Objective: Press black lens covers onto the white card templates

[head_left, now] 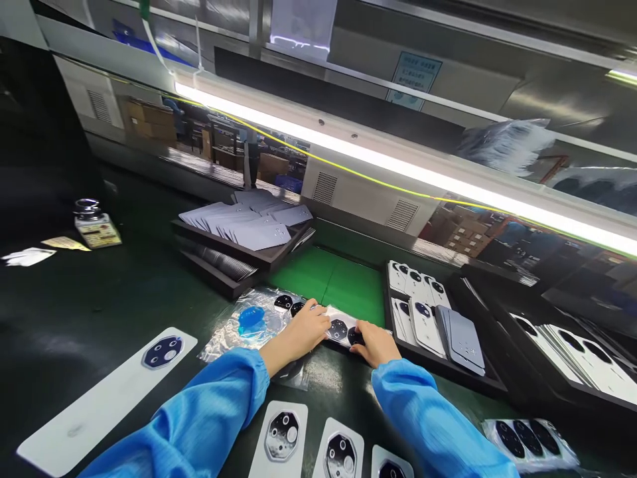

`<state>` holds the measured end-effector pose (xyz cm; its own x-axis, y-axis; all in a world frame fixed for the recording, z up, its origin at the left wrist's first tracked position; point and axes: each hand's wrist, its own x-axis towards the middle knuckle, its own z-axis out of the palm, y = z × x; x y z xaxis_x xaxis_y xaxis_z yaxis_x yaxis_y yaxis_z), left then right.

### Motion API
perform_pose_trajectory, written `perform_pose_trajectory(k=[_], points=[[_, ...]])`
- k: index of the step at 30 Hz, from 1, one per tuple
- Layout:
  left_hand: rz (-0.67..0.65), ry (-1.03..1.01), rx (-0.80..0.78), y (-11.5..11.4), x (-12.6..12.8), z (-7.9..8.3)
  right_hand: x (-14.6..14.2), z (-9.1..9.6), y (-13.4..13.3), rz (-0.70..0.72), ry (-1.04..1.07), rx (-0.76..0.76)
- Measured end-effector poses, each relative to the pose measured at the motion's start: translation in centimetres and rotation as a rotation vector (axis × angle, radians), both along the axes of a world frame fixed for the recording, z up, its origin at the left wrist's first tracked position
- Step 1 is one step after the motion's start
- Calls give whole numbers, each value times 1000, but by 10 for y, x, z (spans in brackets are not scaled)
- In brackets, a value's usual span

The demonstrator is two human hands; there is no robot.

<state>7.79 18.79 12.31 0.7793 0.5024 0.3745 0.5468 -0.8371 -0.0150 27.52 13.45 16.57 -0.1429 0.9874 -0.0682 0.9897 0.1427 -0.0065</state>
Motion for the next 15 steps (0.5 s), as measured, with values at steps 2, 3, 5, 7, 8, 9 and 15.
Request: perform_pose_trajectory(k=[2,3,5,7,8,9,15], points=[[-6,4,26,3,-2,-2,2,1,-1,29,-13,-7],[-6,6,39,3,-2,-2,3,2,0,41,-18,-12],[-4,12,70,4,-1,-4,5,5,0,56,-31,-25],[-5,25,105,4,3,-8,4,8,1,63,-45,-44],[-9,34,120,4,6,-10,4,9,1,64,-52,-54],[-12,44,132,4,8,-13,3,11,1,64,-59,-65],[-33,50,119,12,16,-21,-9,22,-1,78,-70,-100]])
